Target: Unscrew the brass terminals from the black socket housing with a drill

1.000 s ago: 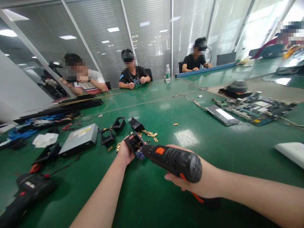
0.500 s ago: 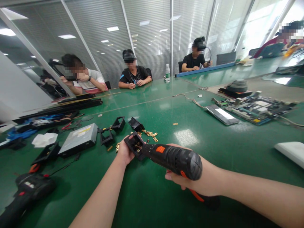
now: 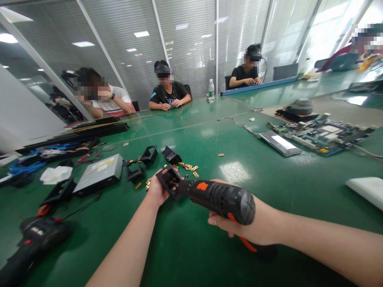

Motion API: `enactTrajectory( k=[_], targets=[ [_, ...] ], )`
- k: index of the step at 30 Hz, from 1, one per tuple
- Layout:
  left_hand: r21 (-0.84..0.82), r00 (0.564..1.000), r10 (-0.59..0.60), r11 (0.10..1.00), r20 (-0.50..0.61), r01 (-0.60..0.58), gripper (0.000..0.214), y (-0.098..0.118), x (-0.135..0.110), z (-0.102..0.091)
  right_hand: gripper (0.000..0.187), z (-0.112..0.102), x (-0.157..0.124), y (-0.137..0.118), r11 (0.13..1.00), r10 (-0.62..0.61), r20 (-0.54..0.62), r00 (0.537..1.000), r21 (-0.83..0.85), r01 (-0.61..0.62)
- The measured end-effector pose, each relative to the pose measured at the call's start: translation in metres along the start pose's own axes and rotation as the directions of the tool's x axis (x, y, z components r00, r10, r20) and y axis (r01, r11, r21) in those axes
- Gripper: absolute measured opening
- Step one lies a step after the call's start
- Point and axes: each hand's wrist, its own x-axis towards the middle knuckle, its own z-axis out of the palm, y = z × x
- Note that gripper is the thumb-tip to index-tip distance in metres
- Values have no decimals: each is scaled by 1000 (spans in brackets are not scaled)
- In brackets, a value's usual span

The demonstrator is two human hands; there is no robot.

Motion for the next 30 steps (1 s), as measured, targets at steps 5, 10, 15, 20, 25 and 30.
enactTrajectory(
  k=[5, 10, 15, 20, 25, 30],
  targets=[
    [-10, 1000, -18, 1000, -17, 18, 27, 0, 1, 0, 60, -1, -1, 0, 1000, 16, 19, 1000, -4, -16],
    [-13, 1000, -22, 1000, -21, 21, 27, 0, 0, 0, 67, 1, 0, 6, 999, -1, 2, 1000, 53, 0],
    [-6, 1000, -8, 1000, 1, 8, 27, -1, 1, -3, 66, -2, 2, 10, 984, 117, 89, 989, 123, -127],
    [-20, 999, -31, 999, -10, 31, 27, -1, 1, -3, 27, -5, 5, 11, 976, 189, 140, 972, 81, -201],
    [-38, 1000, -23, 999, -16, 23, 26, 0, -2, -1, 23, -2, 5, 4, 995, 90, 154, 984, 29, -96],
    [-15, 999, -8, 1000, -31, 8, 21, 1, -5, 3, 19, 3, 3, -9, 1000, 17, 64, 998, 16, -18]
  ],
)
